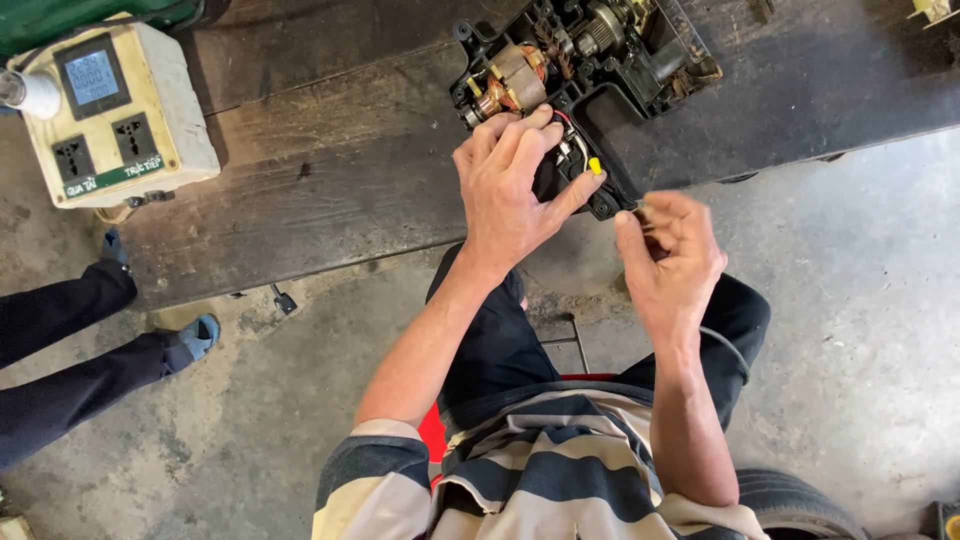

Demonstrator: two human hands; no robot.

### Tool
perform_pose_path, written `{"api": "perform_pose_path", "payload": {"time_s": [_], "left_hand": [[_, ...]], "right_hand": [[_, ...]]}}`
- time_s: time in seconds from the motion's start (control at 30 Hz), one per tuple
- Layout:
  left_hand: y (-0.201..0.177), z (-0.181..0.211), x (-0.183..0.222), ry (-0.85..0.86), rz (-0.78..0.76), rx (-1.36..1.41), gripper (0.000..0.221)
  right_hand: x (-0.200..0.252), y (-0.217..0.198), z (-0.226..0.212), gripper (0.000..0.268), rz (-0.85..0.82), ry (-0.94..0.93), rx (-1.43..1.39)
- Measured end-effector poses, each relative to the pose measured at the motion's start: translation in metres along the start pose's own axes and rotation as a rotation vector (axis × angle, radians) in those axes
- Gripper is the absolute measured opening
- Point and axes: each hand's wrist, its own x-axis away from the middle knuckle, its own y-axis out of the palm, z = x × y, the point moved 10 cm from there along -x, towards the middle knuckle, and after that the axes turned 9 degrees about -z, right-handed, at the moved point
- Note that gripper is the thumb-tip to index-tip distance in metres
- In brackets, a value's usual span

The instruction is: Repairing and inspecting the internal components and wiring of an electric motor assembly on a workbench.

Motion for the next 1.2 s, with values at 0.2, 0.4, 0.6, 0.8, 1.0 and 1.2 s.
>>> {"api": "perform_pose_path", "payload": {"time_s": [0.2,0.4,0.6,0.8,1.0,1.2], "left_hand": [[0.003,-0.005,0.005,0.002,0.002,-0.022,0.046],[0.010,-0.018,0.011,-0.027,0.005,-0.064,0.051],[0.008,-0.017,0.009,-0.027,0.009,-0.033,0.048],[0.008,-0.020,0.009,-0.021,-0.001,-0.028,0.042],[0.007,-0.016,0.010,-0.019,-0.028,-0.060,0.033],[0.006,-0.017,0.011,-0.012,-0.051,-0.042,0.028]], "right_hand": [[-0.016,0.001,-0.031,0.037,-0.031,-0.226,0.085],[-0.036,0.021,-0.062,0.018,-0.057,-0.344,0.259],[-0.048,0.020,-0.028,0.006,-0.112,-0.209,0.111],[-0.058,0.027,-0.002,0.008,-0.169,-0.059,0.015],[-0.065,0.042,0.022,0.015,-0.235,0.193,-0.182],[-0.075,0.042,0.037,0.018,-0.258,0.255,-0.210]]}}
